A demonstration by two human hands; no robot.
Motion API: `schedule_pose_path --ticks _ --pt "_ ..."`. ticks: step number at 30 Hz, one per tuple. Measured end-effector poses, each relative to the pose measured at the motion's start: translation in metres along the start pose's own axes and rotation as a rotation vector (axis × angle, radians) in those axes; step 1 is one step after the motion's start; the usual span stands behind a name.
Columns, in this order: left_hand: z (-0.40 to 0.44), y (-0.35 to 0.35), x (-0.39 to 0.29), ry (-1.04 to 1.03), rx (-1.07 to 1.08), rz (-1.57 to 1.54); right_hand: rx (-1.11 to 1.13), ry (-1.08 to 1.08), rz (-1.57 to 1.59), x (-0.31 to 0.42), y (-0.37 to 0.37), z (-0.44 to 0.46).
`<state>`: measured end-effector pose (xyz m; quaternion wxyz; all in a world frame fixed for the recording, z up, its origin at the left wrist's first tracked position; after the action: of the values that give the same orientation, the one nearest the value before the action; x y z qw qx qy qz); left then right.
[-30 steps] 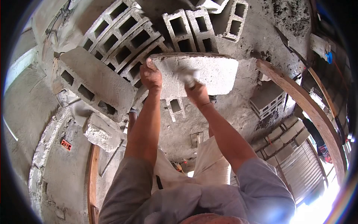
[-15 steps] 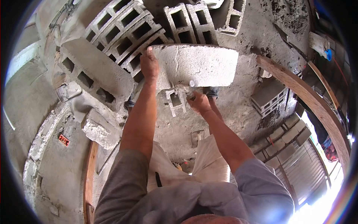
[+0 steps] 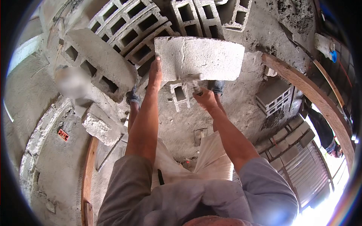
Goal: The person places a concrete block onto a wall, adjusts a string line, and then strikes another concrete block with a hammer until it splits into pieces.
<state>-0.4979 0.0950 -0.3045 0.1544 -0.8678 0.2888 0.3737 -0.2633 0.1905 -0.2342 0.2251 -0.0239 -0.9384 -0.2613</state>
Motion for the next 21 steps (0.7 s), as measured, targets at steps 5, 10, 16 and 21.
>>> schedule_pose_path --ticks 5,10,16,21 --pt "0.010 0.015 0.010 0.041 -0.057 0.112 -0.121 -0.091 0.184 0.021 0.043 -0.010" --pt "0.014 0.028 -0.008 0.234 -0.052 0.102 -0.155 -0.017 0.373 0.060 0.085 -0.038" --pt "-0.017 0.008 -0.061 0.475 0.012 0.060 -0.180 0.248 0.606 0.116 0.121 -0.064" --pt "-0.006 -0.004 -0.090 0.719 -0.025 -0.064 -0.106 -0.021 0.492 0.106 0.124 -0.073"
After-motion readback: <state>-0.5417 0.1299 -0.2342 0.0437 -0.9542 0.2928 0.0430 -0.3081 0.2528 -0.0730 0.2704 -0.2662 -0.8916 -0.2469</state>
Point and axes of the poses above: each hand's wrist, its own z-axis towards the middle knuckle, its own y-axis out of the back of the hand, x = y × z, the point moved 1 cm from there along z, towards the middle knuckle, and after that the axes turned 4 degrees about -z, right-handed, at the moved point
